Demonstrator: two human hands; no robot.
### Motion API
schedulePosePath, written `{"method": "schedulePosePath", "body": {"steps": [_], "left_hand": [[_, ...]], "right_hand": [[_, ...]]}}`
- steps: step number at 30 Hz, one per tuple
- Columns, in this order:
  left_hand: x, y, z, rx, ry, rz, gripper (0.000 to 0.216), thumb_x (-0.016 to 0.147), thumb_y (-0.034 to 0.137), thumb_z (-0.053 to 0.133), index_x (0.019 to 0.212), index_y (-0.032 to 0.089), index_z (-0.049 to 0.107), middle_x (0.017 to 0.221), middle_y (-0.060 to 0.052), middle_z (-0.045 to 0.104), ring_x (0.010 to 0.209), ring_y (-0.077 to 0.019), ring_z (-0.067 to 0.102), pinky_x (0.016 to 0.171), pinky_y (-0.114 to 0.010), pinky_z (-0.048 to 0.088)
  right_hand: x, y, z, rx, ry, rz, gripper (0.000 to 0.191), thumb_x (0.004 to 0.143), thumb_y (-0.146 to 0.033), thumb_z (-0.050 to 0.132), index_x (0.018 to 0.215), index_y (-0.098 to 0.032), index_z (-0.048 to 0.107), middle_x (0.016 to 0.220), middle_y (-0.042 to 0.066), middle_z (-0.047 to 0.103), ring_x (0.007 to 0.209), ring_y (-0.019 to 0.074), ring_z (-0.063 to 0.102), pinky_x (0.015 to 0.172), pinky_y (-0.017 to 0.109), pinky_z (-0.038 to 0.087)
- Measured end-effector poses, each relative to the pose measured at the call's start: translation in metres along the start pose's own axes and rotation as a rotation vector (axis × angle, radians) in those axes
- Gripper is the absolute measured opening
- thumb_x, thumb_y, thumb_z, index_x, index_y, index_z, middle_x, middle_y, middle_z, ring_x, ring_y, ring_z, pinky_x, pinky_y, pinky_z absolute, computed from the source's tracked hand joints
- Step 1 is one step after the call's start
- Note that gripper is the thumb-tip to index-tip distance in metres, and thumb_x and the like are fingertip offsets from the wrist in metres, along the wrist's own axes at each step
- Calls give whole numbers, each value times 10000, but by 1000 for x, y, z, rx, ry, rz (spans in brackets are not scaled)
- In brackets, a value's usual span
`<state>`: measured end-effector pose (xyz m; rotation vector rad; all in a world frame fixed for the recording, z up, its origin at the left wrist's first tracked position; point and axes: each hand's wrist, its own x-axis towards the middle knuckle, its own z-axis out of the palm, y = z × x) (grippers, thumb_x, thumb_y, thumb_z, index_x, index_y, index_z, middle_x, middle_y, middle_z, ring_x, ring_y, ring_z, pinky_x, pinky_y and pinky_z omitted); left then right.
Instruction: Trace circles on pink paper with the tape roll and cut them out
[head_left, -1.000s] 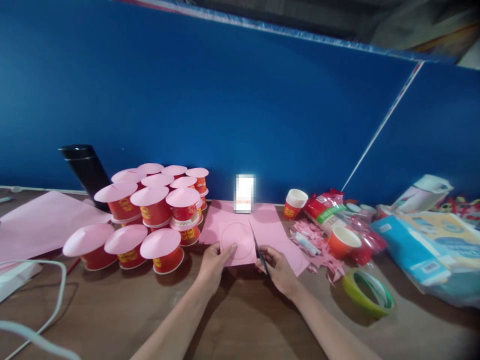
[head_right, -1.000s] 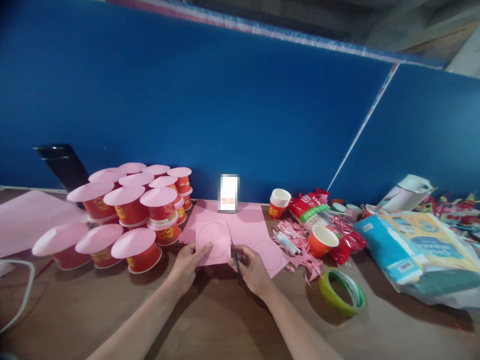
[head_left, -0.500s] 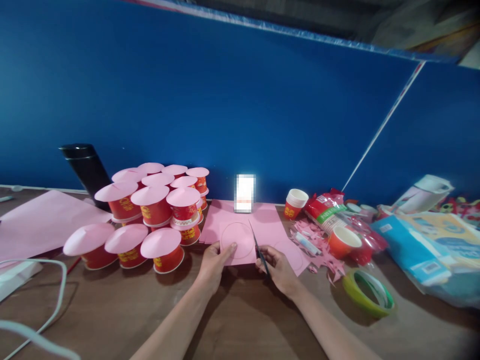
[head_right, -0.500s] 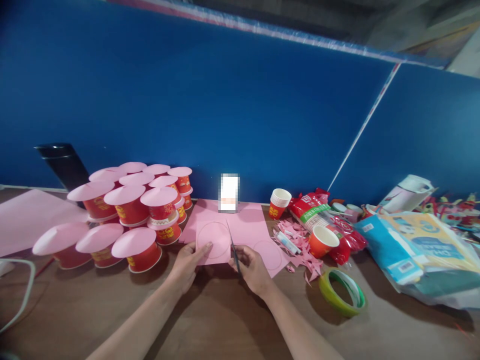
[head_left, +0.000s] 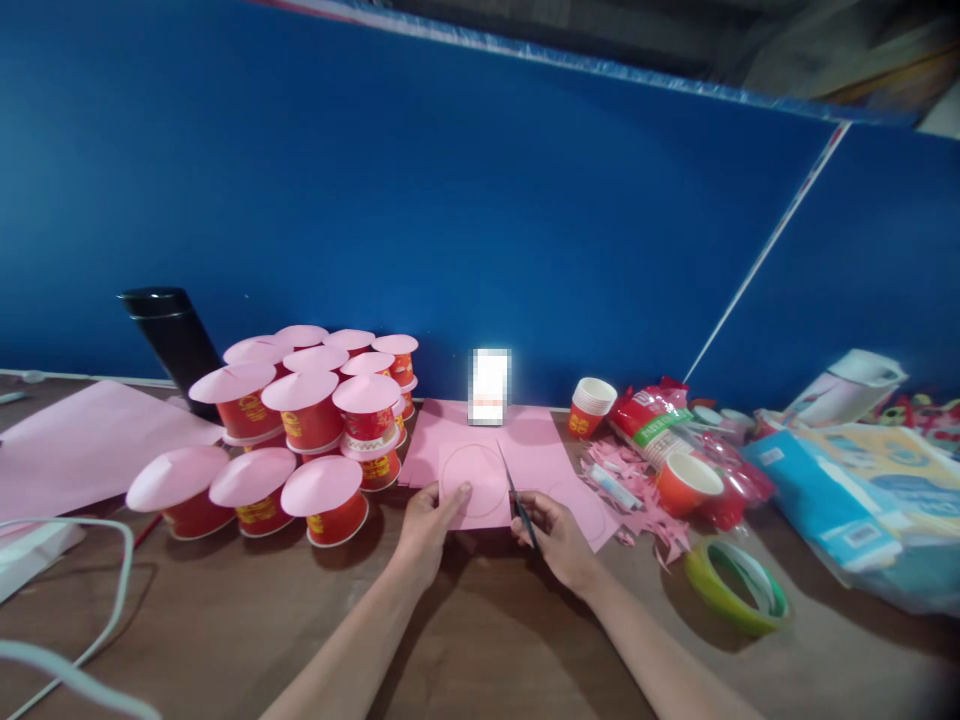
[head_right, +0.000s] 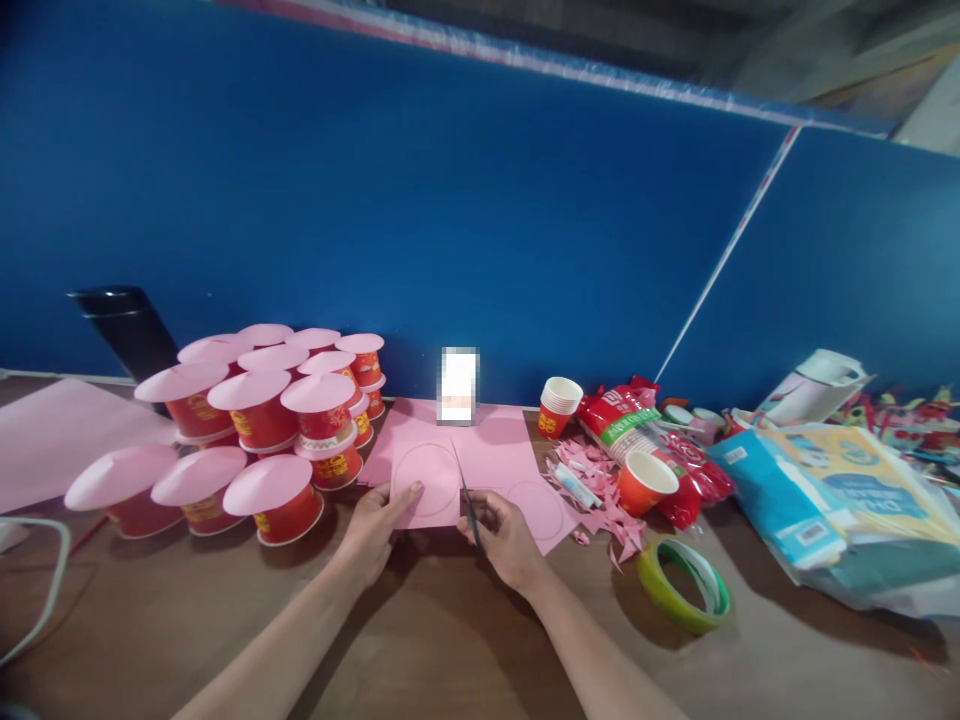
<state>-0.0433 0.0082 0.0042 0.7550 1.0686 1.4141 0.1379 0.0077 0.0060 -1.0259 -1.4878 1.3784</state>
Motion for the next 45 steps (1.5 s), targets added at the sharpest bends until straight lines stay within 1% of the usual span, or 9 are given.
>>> {"method": "schedulePosePath", "body": {"steps": [6,10,14,17,24,33,45], "left_hand": [[3,-4,-2,21,7,8,402,545,435,771,736,99,660,675,-76,675,613,-177,611,598,-276,466],[2,-4,-2,41,-12,4,410,554,449,761,733,95,660,667,-80,676,601,-179,611,589,-280,468],[0,-1,-2,47,-20,7,417,564,451,755,755,92,666,718,-100,690,645,-197,630,618,-292,479],[-1,0,-1,54,-21,3,416,564,456,754,753,94,671,730,-105,696,663,-210,637,622,-296,482],[0,0,0,42,-10,-3,400,554,429,765,756,94,680,726,-108,697,659,-211,637,619,-296,479],[0,0,-1,53,-16,11,383,592,427,743,760,90,676,723,-103,693,653,-198,629,627,-294,472],[1,-1,-2,50,1,3,397,583,447,742,752,94,676,696,-90,686,629,-190,622,622,-294,471]], "right_hand": [[0,-2,1,-8,-7,2,410,673,-409,711,986,-168,603,727,5,583,634,118,516,589,246,438],[-1,-5,1,7,-20,-2,423,663,-422,717,982,-168,606,809,31,611,683,131,540,602,245,447],[-2,-7,1,9,-24,-12,410,670,-412,715,983,-169,607,848,40,617,705,133,545,618,245,452],[-2,-8,1,-6,-19,-19,408,676,-418,708,985,-172,609,834,39,615,719,141,551,621,246,456],[-1,-6,1,-32,6,-25,392,663,-409,718,965,-181,616,744,8,582,666,130,531,593,239,445],[-1,-1,0,-2,-6,-20,371,688,-374,709,985,-177,609,765,6,576,672,121,523,598,235,436],[-1,-1,0,5,-11,-10,370,695,-365,705,997,-175,609,753,3,567,664,117,513,592,231,429]]}}
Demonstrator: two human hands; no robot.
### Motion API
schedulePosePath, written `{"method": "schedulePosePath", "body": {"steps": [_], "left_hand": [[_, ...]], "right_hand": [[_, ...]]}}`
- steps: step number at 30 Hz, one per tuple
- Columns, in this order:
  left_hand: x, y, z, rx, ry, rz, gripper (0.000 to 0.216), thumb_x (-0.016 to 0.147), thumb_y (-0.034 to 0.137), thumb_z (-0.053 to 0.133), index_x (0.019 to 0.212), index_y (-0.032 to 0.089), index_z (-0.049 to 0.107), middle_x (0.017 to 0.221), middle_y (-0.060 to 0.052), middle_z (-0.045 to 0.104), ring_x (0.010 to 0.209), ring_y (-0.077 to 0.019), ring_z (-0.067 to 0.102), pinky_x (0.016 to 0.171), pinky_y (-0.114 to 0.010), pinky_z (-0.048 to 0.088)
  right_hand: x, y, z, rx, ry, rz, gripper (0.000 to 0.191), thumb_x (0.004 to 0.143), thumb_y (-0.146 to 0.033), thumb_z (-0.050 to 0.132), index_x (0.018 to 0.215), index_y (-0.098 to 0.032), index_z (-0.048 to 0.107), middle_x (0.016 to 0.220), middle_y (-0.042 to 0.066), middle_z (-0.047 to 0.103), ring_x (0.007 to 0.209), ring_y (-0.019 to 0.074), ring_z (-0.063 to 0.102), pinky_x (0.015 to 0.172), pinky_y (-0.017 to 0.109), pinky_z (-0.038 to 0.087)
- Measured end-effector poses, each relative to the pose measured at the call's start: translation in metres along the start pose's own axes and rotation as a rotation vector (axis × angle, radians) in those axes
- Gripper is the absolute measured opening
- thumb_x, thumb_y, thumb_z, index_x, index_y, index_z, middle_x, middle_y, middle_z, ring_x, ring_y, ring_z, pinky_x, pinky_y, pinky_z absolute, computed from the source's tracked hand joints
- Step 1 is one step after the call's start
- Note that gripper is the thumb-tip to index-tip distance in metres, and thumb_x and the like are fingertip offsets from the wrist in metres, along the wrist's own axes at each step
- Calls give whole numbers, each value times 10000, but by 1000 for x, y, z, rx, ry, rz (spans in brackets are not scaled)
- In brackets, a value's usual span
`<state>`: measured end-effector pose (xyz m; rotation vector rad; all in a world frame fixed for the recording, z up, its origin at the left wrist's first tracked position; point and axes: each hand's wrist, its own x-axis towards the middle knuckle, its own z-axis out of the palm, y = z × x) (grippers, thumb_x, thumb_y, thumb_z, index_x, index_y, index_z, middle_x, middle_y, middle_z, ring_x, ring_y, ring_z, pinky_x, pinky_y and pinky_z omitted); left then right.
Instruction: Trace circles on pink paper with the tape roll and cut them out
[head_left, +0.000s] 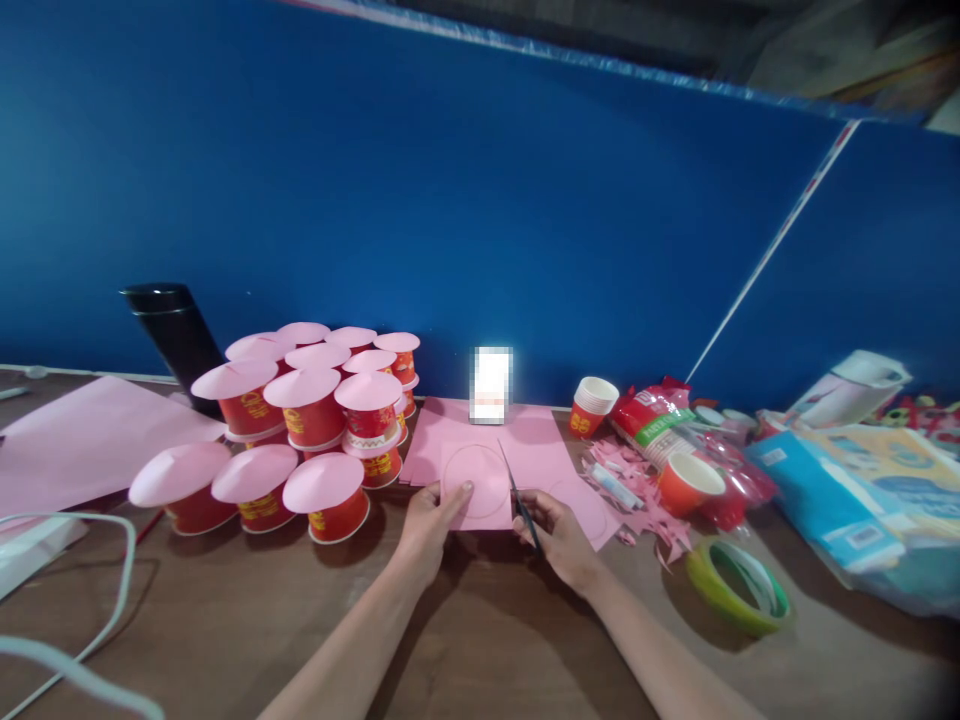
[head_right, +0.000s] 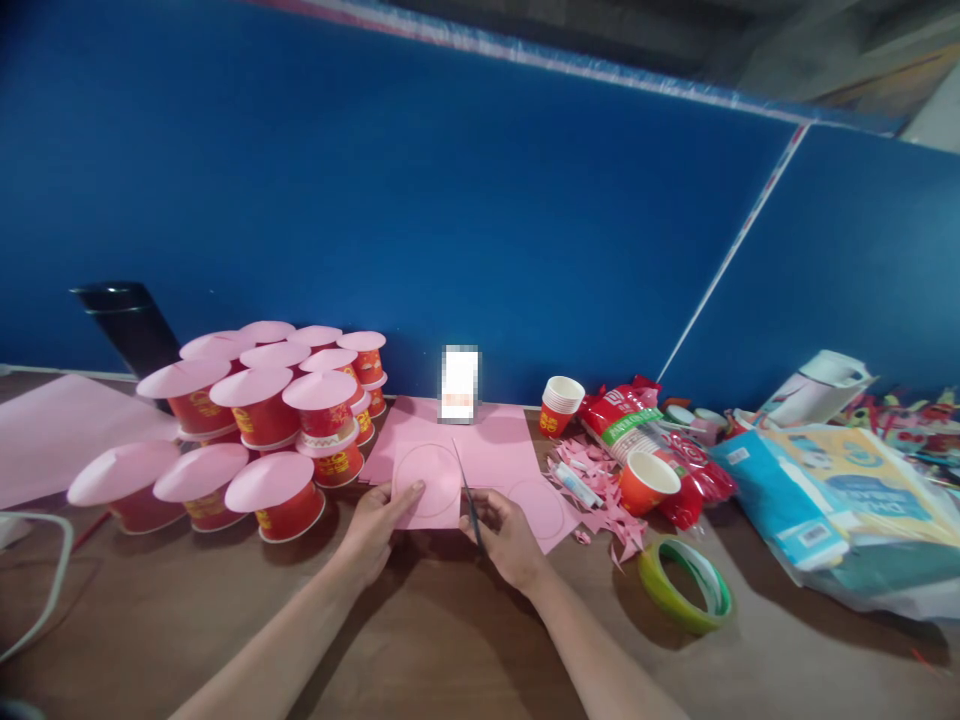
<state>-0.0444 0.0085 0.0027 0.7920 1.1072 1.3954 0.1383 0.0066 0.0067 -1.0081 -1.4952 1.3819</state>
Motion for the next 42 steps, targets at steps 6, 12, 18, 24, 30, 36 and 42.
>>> {"method": "schedulePosePath", "body": {"steps": [6,12,18,24,30,36,42], "left_hand": [[1,0,0,0,-2,-4,414,586,444,741,776,82,675,720,-109,688,638,-192,625,614,-290,471],[1,-1,-1,13,7,9,412,576,449,744,755,85,674,704,-97,686,633,-191,622,621,-295,472],[1,0,0,-12,18,1,400,564,434,755,754,91,679,703,-92,686,633,-187,622,633,-297,472],[2,-1,0,-1,22,1,396,577,435,748,749,86,671,699,-95,680,616,-174,608,614,-283,463],[1,-1,1,3,14,-3,373,580,419,748,729,89,658,647,-75,657,584,-164,588,587,-278,453],[-1,1,2,24,35,17,403,525,466,759,671,103,664,560,-44,621,551,-163,574,530,-254,426],[-1,0,1,0,1,1,371,558,432,756,702,102,665,626,-60,651,572,-161,589,579,-274,450]], "right_hand": [[0,3,-1,10,-6,1,358,699,-329,711,1001,-170,604,738,-4,557,655,108,497,593,226,420],[0,1,-1,3,-12,8,357,693,-313,717,997,-165,604,718,-13,558,625,99,481,577,225,400],[0,2,-1,9,1,25,384,685,-336,719,1004,-158,602,709,-13,556,606,97,476,567,228,397],[1,4,-2,-11,2,23,404,691,-368,708,1025,-166,603,731,-4,571,623,105,491,579,235,413],[0,1,-1,-7,-8,25,394,687,-349,715,1016,-166,597,748,2,578,640,108,502,588,233,421],[0,0,-1,10,-5,37,375,692,-354,709,1002,-176,596,796,11,581,688,119,515,611,236,438],[0,0,0,17,2,53,378,680,-369,717,988,-181,605,787,5,582,686,117,516,612,233,432]]}}
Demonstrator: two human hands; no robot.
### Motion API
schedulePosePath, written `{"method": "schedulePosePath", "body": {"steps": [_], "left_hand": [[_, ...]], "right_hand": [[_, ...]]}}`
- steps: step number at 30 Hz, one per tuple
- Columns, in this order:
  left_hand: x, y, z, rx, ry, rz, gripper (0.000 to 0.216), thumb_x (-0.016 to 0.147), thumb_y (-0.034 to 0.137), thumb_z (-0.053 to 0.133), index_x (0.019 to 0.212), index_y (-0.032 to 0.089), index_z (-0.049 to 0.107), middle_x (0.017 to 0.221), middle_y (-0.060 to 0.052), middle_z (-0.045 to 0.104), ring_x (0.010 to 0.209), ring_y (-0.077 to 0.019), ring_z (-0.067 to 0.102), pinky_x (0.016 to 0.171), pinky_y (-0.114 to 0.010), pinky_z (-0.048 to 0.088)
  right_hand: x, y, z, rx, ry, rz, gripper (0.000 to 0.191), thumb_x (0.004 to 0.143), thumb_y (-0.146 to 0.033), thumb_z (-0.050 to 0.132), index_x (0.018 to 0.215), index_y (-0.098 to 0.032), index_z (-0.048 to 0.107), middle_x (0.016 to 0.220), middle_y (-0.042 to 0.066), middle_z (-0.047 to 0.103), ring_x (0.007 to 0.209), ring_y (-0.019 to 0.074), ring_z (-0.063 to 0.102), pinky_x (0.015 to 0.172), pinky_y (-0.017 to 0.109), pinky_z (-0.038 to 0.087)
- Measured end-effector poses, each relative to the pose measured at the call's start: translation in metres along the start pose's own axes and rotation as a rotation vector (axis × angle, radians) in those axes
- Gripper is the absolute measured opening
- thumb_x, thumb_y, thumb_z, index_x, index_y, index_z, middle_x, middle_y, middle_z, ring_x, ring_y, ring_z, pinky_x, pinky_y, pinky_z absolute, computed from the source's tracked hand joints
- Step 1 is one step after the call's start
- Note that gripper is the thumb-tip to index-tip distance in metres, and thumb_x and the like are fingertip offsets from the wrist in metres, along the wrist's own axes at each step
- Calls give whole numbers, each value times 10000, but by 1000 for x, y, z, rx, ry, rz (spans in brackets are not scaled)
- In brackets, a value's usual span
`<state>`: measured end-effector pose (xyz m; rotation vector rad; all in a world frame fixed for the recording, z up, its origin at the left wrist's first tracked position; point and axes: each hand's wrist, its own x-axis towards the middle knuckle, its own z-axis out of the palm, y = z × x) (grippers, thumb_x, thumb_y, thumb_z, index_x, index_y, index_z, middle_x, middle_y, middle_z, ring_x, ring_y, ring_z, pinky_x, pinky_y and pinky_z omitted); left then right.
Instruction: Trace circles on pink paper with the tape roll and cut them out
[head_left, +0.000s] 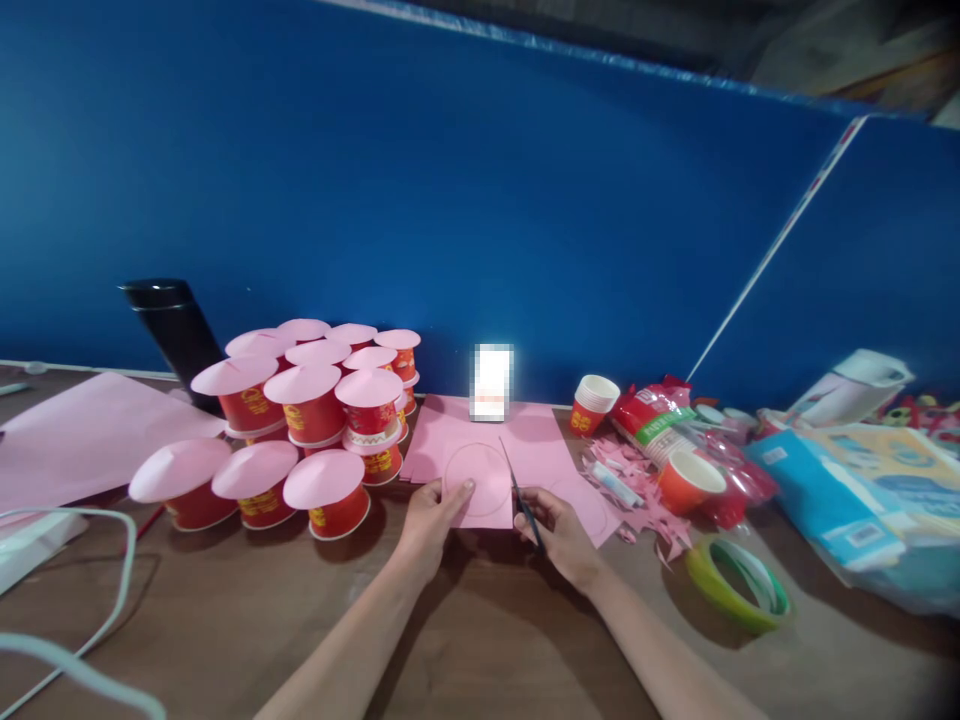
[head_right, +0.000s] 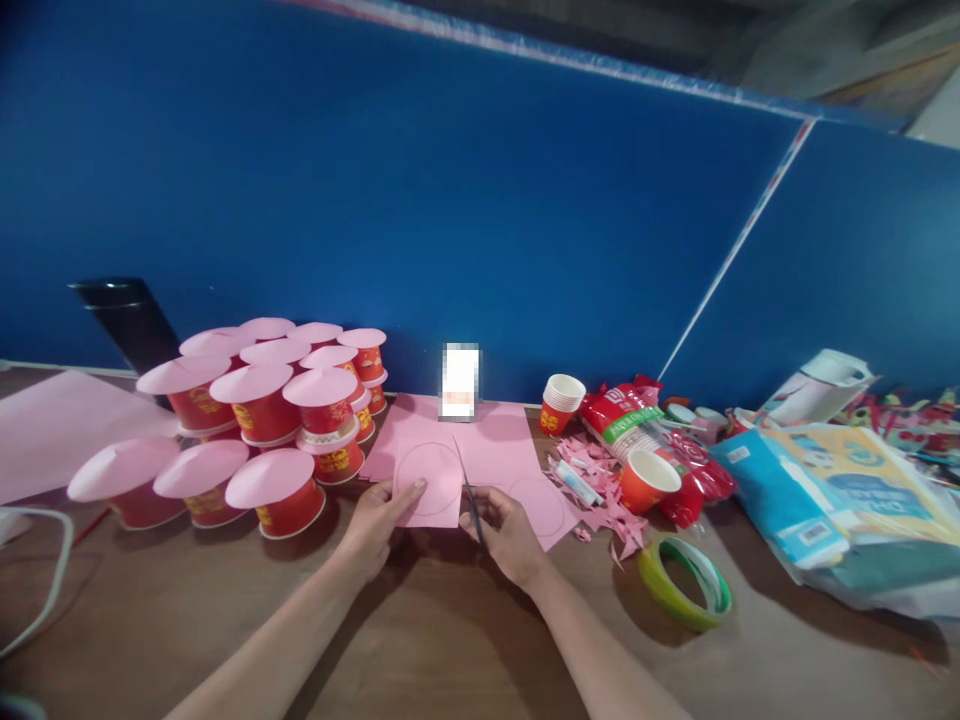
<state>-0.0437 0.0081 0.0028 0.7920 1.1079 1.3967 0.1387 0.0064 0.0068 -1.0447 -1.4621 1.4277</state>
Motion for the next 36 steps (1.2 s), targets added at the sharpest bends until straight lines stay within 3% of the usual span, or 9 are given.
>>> {"method": "schedulePosePath", "body": {"steps": [20,36], "left_hand": [[3,-3,-4,32,-11,-2,379,610,434,729,741,86,658,593,-47,611,614,-171,583,584,-268,444],[1,2,-2,21,0,-34,377,549,435,765,679,98,656,631,-65,652,579,-157,581,562,-250,437]], "right_hand": [[0,2,-3,-21,-13,3,384,708,-364,694,1018,-158,601,686,-16,550,592,91,473,552,222,382],[-1,-1,-3,-34,-23,9,386,704,-391,689,993,-157,589,694,-10,559,600,100,486,571,238,398]]}}
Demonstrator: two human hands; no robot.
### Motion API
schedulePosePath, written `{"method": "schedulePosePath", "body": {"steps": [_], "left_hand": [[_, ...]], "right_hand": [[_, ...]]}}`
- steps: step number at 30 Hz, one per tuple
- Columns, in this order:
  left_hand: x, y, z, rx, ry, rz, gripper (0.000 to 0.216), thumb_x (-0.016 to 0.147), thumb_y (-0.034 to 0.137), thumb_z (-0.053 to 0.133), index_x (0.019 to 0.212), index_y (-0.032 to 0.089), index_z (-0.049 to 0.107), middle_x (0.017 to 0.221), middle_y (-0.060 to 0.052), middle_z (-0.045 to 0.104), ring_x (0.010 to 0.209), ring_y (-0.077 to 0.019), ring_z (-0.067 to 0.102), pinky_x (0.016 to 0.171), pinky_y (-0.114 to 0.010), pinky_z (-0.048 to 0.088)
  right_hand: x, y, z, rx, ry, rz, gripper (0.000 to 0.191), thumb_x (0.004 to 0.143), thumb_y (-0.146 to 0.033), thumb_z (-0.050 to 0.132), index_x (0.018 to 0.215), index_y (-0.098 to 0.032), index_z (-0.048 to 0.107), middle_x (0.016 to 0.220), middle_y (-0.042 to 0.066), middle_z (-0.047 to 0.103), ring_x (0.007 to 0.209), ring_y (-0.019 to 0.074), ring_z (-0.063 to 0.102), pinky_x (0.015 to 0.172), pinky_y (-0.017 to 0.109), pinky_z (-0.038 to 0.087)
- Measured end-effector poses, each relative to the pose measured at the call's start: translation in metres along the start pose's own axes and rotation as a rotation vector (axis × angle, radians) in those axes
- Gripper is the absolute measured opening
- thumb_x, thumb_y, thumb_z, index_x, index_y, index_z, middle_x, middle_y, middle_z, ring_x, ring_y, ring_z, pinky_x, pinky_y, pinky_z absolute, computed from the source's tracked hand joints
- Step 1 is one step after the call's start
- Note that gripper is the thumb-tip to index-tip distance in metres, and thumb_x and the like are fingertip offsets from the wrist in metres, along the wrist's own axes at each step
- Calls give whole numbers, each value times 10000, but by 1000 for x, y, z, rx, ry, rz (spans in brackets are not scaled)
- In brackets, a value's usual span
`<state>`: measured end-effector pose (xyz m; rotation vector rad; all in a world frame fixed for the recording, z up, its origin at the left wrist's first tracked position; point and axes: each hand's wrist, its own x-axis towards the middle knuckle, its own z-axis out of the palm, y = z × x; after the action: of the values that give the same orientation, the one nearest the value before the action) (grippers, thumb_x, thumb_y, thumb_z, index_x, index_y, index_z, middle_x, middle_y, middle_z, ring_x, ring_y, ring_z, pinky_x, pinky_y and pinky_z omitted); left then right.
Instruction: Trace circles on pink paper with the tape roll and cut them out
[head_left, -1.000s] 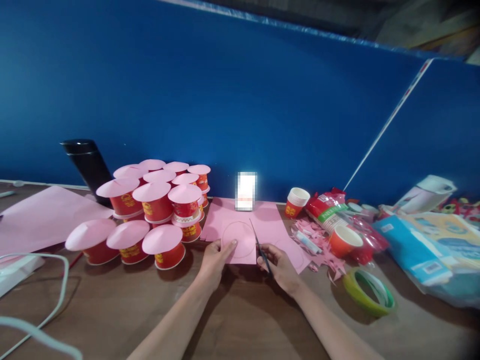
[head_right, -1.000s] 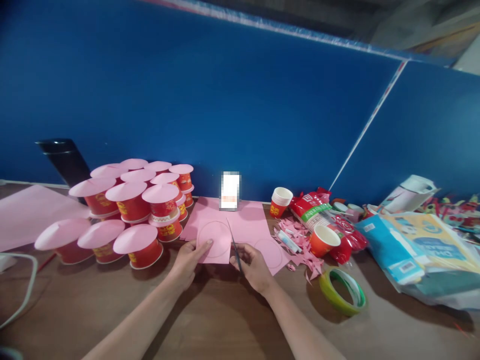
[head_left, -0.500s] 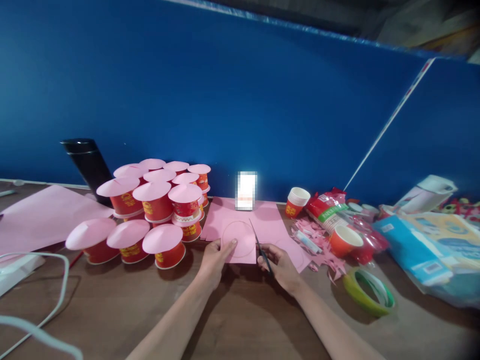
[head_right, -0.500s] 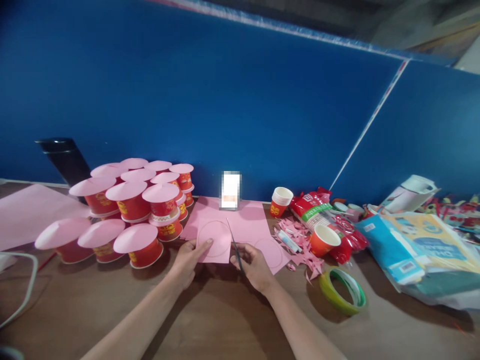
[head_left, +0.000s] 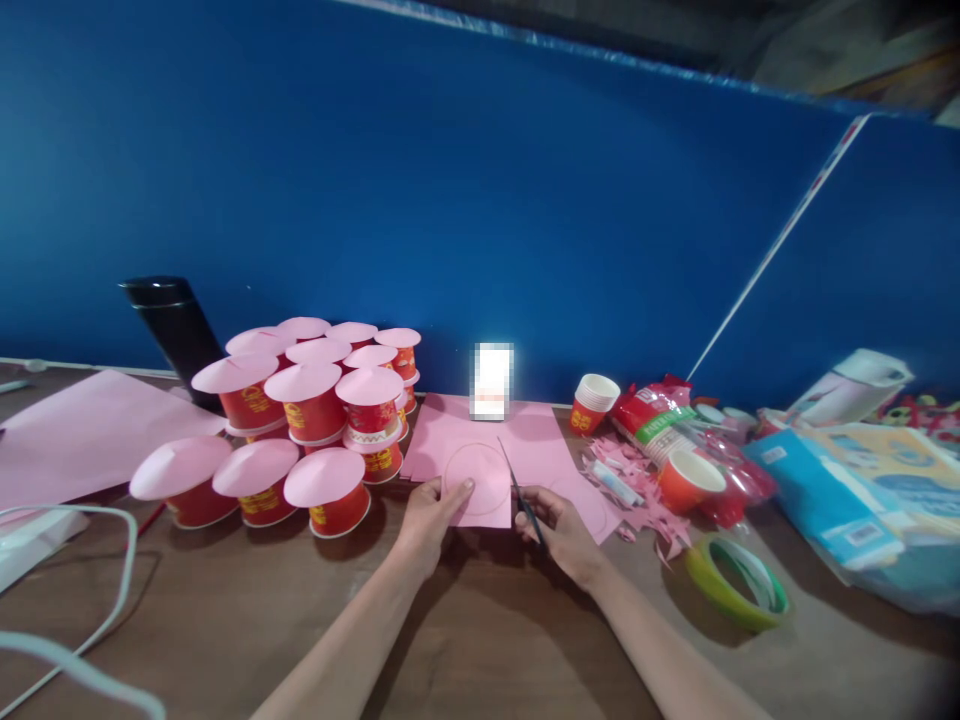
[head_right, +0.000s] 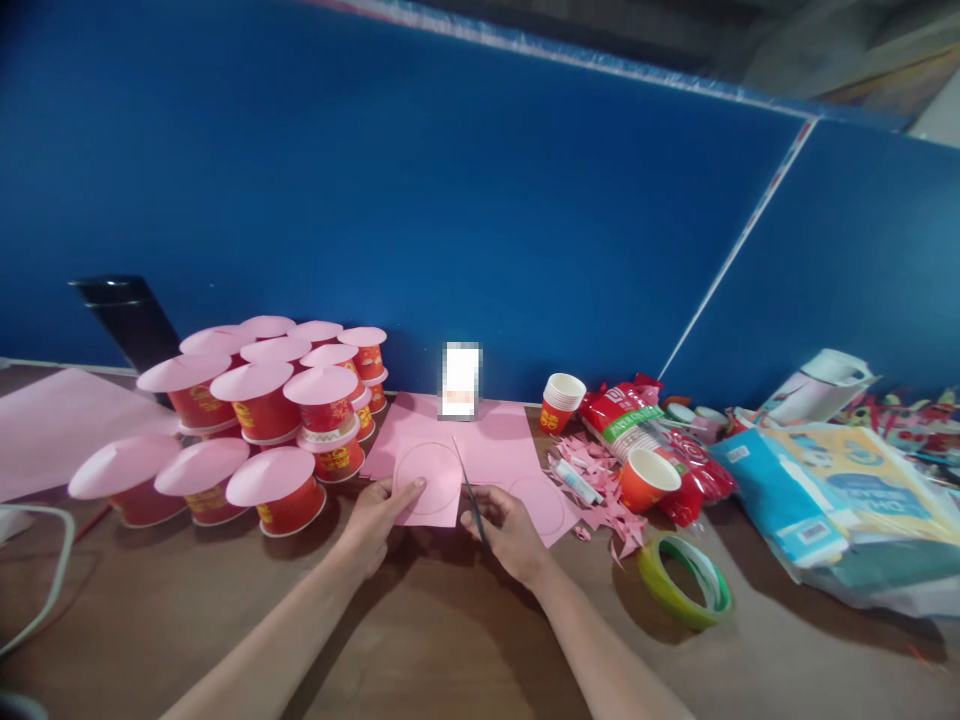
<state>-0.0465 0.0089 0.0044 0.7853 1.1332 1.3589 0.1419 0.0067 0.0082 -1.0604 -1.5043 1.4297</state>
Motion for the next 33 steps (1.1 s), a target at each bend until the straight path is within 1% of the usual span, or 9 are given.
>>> {"method": "schedulePosePath", "body": {"steps": [6,9,13,18,33], "left_hand": [[0,-1,-1,13,-29,-9,384,554,441,762,699,100,665,647,-73,663,594,-170,596,571,-258,447],[1,-1,-1,6,-34,-8,373,566,434,757,709,103,662,660,-72,667,617,-175,603,592,-264,455],[0,0,-1,21,-38,2,363,582,430,748,706,100,663,647,-68,661,606,-170,596,581,-264,449],[0,1,0,1,-25,-8,361,548,417,768,698,103,676,657,-71,670,594,-162,591,579,-259,448],[0,0,-2,9,-34,-8,365,569,428,754,716,104,673,680,-77,677,624,-177,609,609,-276,463]], "right_hand": [[0,0,-1,21,-7,1,400,696,-389,697,998,-153,582,727,0,568,620,101,493,581,238,406],[1,-1,0,15,-3,4,405,697,-399,694,999,-152,585,728,1,566,619,102,492,580,236,405],[0,0,0,18,2,2,415,684,-413,703,991,-157,592,711,-5,560,604,101,484,566,234,395],[0,0,0,29,5,4,441,661,-424,720,991,-158,599,702,-6,560,593,100,482,554,232,392],[1,2,-2,29,-15,-8,383,719,-378,680,1020,-155,596,707,-11,560,600,97,477,572,235,382]]}}
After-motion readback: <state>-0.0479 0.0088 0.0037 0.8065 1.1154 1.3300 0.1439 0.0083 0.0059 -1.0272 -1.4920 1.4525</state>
